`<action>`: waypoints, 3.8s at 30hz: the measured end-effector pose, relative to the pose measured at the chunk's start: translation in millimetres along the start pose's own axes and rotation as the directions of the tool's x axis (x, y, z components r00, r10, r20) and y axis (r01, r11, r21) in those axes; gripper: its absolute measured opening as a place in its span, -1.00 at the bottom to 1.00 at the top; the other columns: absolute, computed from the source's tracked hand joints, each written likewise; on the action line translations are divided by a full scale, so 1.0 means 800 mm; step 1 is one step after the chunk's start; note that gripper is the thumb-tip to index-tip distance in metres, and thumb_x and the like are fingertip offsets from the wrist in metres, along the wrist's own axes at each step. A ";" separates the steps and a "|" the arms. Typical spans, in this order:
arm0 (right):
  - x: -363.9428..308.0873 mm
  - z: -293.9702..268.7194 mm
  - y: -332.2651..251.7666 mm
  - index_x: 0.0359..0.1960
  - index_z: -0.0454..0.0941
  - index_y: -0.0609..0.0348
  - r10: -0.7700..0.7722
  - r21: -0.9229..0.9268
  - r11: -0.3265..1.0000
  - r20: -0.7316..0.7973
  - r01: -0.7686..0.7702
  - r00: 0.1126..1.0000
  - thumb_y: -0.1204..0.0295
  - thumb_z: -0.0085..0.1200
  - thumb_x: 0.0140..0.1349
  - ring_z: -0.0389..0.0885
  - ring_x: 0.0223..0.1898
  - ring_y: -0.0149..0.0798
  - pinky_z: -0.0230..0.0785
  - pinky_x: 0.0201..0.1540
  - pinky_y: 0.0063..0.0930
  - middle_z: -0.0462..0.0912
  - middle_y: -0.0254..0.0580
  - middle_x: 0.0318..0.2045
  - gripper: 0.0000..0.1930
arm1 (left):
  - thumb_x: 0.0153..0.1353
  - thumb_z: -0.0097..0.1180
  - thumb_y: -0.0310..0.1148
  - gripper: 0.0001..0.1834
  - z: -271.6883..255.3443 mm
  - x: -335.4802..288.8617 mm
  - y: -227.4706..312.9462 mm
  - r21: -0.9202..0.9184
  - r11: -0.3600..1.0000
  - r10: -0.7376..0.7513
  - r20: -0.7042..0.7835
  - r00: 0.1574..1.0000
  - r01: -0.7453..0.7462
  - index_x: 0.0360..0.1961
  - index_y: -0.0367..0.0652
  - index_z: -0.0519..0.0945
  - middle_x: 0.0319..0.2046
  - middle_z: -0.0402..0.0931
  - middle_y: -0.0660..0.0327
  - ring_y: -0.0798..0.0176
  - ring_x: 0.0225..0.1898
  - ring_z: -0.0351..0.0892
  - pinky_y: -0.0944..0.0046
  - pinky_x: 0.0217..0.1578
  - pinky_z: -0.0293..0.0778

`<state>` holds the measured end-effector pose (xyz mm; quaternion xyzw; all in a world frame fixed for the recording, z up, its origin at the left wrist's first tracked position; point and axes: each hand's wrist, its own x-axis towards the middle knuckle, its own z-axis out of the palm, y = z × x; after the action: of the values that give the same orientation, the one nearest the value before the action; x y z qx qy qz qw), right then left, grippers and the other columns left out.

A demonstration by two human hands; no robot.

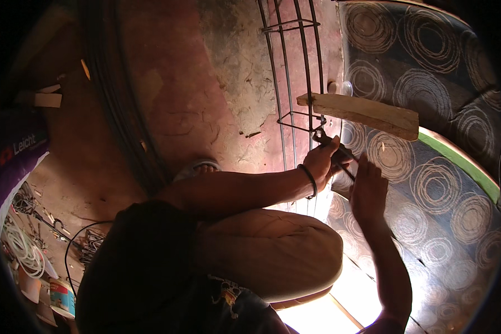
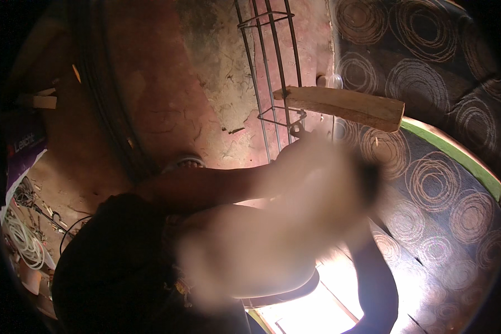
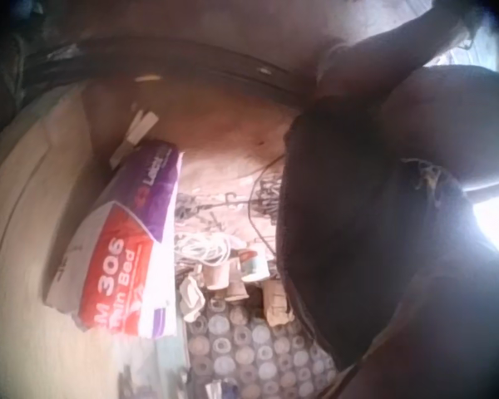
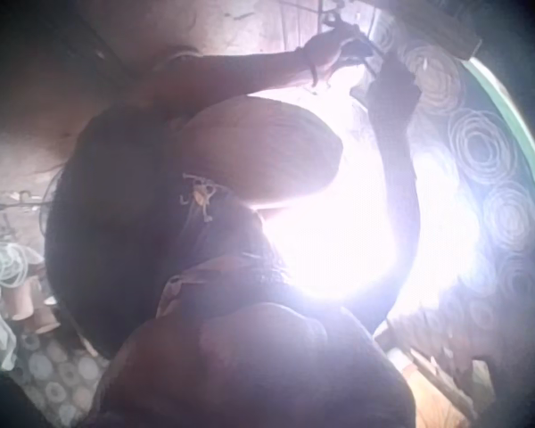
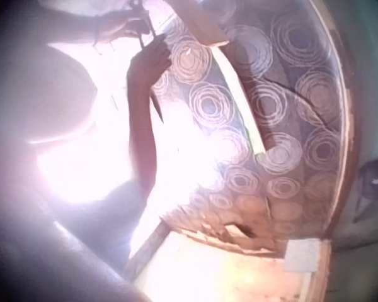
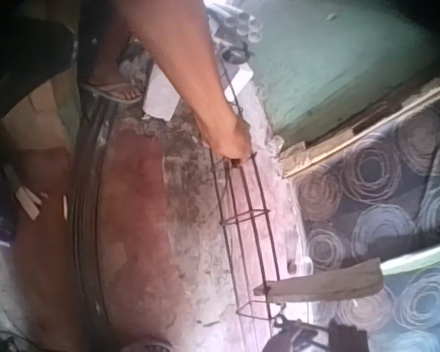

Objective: The person assembles rebar cages by wrapping thin wire around metal rods and tightening the wire using pliers.

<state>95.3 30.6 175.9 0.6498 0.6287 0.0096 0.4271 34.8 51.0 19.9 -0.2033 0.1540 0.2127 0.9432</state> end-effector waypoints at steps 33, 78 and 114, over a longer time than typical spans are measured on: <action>-0.037 0.052 0.028 0.33 0.18 0.28 0.290 0.008 0.952 -0.330 -0.305 0.898 0.38 0.04 0.17 0.37 0.13 -0.19 0.05 0.31 -0.05 0.41 -0.13 0.06 -0.34 | 0.13 0.28 0.05 -0.43 0.043 0.013 -0.018 0.009 0.997 -0.073 0.197 0.978 0.073 -0.13 -0.27 0.54 -0.17 0.60 0.09 0.09 -0.03 0.58 0.09 0.13 0.48; -0.014 0.060 0.096 -0.15 0.55 0.20 -0.261 0.851 0.346 0.491 -0.395 0.831 0.26 0.24 0.15 0.65 -0.41 -0.22 0.51 -0.32 -0.25 0.62 -0.14 -0.41 -0.68 | 0.17 0.26 0.00 -0.56 0.016 0.022 -0.010 0.006 1.000 0.003 0.115 0.993 -0.004 -0.23 -0.20 0.55 -0.20 0.63 0.09 0.07 -0.05 0.62 0.03 0.04 0.55; -0.050 0.056 -0.015 0.22 0.32 0.24 0.251 0.258 0.944 -0.156 -0.206 0.956 0.33 0.15 0.10 0.51 -0.03 -0.16 0.30 0.12 -0.17 0.53 -0.10 -0.11 -0.39 | 0.15 0.29 0.03 -0.53 0.011 0.020 -0.016 -0.048 0.998 -0.036 0.005 0.999 0.036 -0.34 -0.16 0.42 -0.43 0.53 0.15 0.11 -0.24 0.60 0.08 -0.03 0.55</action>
<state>101.6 -28.5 161.7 0.7613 0.5826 0.0442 0.2812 56.4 50.0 25.8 -0.2282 0.1432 0.1999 0.9421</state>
